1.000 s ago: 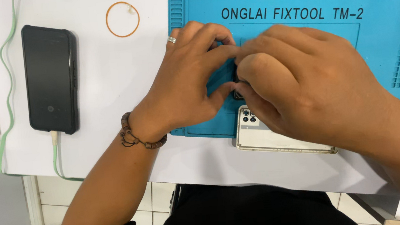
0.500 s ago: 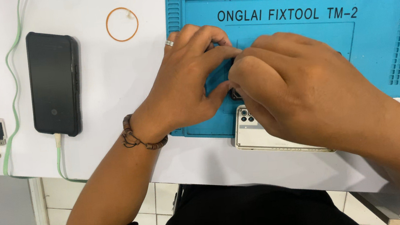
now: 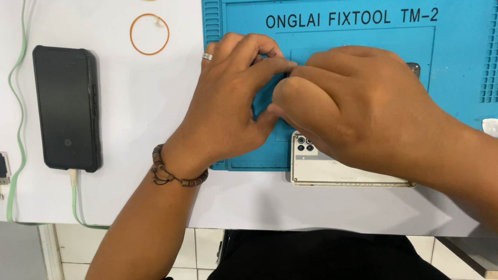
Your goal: The person uses a screwdriver to remove screws from a disassembled smartphone placed on a blue work mat. The person manipulates the phone's internal components, including the battery and camera module, while the phone's back cover rests nearby.
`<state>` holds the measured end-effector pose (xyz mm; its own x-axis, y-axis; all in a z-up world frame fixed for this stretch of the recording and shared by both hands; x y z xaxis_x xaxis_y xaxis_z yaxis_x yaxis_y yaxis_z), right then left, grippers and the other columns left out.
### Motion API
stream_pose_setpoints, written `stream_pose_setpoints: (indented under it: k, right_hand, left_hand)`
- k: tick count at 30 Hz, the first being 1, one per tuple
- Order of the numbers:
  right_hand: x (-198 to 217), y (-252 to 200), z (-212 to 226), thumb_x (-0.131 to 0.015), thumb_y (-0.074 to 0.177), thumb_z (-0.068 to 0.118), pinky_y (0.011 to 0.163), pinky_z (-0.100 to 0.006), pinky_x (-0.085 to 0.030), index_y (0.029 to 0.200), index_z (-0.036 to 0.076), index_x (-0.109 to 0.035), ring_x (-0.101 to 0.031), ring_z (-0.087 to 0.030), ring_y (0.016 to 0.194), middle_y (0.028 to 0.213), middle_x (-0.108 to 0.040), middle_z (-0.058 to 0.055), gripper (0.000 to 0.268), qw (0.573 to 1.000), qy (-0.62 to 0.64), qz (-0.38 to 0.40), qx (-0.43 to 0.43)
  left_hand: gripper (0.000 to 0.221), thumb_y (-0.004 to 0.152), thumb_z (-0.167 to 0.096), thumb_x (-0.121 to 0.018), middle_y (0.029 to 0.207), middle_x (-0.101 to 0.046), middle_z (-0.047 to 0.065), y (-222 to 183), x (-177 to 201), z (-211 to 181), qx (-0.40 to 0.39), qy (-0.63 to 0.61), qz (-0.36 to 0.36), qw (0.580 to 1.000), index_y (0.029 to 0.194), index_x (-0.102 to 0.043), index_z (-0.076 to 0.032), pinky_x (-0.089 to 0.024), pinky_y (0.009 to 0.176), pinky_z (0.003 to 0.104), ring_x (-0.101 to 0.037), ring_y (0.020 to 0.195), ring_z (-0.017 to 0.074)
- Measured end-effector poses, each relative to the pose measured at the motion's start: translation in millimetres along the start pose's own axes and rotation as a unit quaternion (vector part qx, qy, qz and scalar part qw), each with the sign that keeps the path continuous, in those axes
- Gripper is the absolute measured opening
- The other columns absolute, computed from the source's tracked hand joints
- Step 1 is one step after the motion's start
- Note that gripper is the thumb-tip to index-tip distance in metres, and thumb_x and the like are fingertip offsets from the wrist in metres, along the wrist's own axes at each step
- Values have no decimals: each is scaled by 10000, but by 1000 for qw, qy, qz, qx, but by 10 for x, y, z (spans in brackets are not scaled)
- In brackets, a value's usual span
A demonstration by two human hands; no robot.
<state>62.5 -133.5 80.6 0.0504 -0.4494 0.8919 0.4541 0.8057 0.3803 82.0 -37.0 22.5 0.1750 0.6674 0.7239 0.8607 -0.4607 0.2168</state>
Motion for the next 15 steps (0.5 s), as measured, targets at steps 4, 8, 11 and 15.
stream_pose_setpoints:
  k: [4,8,11,15]
  right_hand:
    - [71,2,27,-619,1126,44,469,-365,-271,786,102,-354,-285,-207,551,636,-331,-30,435,1000,-19,-2,4]
    - [66,64,26,-623,972,-73,536,-417,-378,955,49,-488,-447,-279,665,831,-525,-82,182,998,37,52,-21]
    - [-8,24,-13,-588,1016,-92,489,-402,-288,886,52,-421,-309,-257,593,696,-367,-76,257,998,49,22,-16]
    - [-2,-24,-23,-681,1136,82,490,-367,-321,887,97,-426,-296,-220,553,643,-345,-24,357,999,-35,15,-16]
  left_hand:
    - [412,954,-408,-507,1172,-534,52,-7,-4,-3,-17,6,-8,1000,1222,-663,-137,-357,868,495,-478,1072,298]
    - [314,850,-154,-660,1147,-528,25,-4,0,-11,3,8,2,1000,1164,-644,-160,-352,832,457,-465,1047,290]
    - [314,874,-186,-656,1147,-531,31,-12,0,2,2,6,1,1000,1187,-653,-166,-358,857,474,-471,1069,287]
    - [294,928,-309,-648,1149,-529,31,-17,-7,8,-4,12,-1,1000,1184,-662,-165,-351,864,483,-473,1067,290]
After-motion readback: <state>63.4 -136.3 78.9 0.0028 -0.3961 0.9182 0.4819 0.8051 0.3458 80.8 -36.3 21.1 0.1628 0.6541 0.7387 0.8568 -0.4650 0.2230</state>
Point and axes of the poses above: each hand's wrist, its own y-axis towards the middle knuckle, its own x-axis out of the back of the hand, z = x × y, the point moved 9 cm from there along y, towards the middle knuckle
